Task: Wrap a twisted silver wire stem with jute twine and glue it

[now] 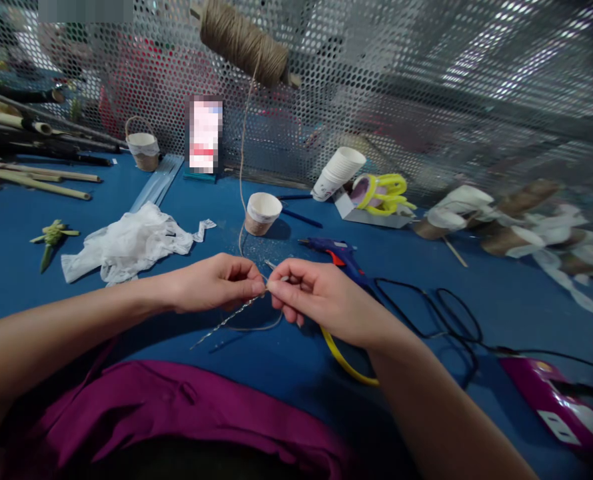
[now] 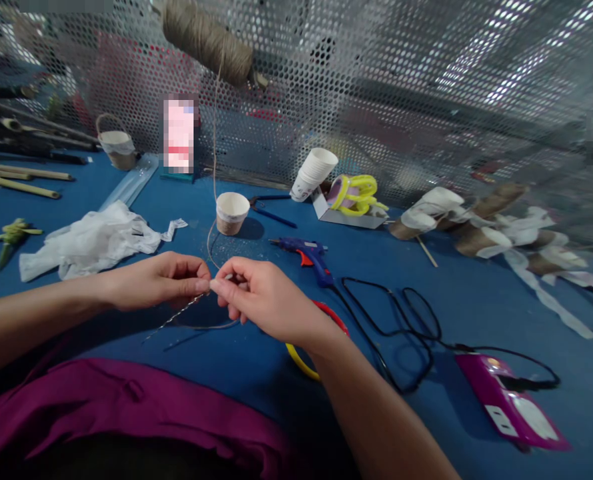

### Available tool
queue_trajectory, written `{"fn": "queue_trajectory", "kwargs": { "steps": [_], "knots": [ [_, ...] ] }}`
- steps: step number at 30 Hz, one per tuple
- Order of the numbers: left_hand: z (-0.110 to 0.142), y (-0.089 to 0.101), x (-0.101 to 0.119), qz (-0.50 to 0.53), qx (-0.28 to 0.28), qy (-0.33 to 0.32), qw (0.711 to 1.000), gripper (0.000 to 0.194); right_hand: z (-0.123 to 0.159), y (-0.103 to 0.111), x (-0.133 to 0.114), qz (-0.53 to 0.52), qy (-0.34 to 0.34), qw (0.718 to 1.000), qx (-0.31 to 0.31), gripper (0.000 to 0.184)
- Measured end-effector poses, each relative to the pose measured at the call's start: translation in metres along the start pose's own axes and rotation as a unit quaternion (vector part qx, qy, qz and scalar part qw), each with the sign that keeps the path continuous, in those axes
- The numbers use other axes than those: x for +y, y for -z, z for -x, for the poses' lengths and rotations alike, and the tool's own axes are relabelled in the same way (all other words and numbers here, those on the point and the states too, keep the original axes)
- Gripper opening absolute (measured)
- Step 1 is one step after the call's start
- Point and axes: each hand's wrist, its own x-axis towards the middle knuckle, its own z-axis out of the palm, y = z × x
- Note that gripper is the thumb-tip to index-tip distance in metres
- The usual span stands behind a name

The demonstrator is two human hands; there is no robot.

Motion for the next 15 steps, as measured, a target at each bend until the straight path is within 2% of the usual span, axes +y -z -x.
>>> {"fn": "queue_trajectory", "kwargs": {
  "steps": [4,10,15],
  "knots": [
    [-0.0008,-0.0020,0.0003,-0.052,0.040,-0.012,0.998,0.021,-0.0030,-0.0021,0.0018,0.014,-0.041,0.999,0.018,0.024],
    [-0.0015,0.0007,-0.0001,0.030,0.005,0.000,1.000,0.017,-0.0034,-0.0006,0.0020,-0.007,-0.014,1.000,0.019,0.026],
    [-0.0004,0.0039,0.0036,0.003,-0.005,-0.001,1.000,0.015,-0.0030,0.0014,0.0028,-0.017,-0.012,1.000,0.013,0.025]
  ]
}}
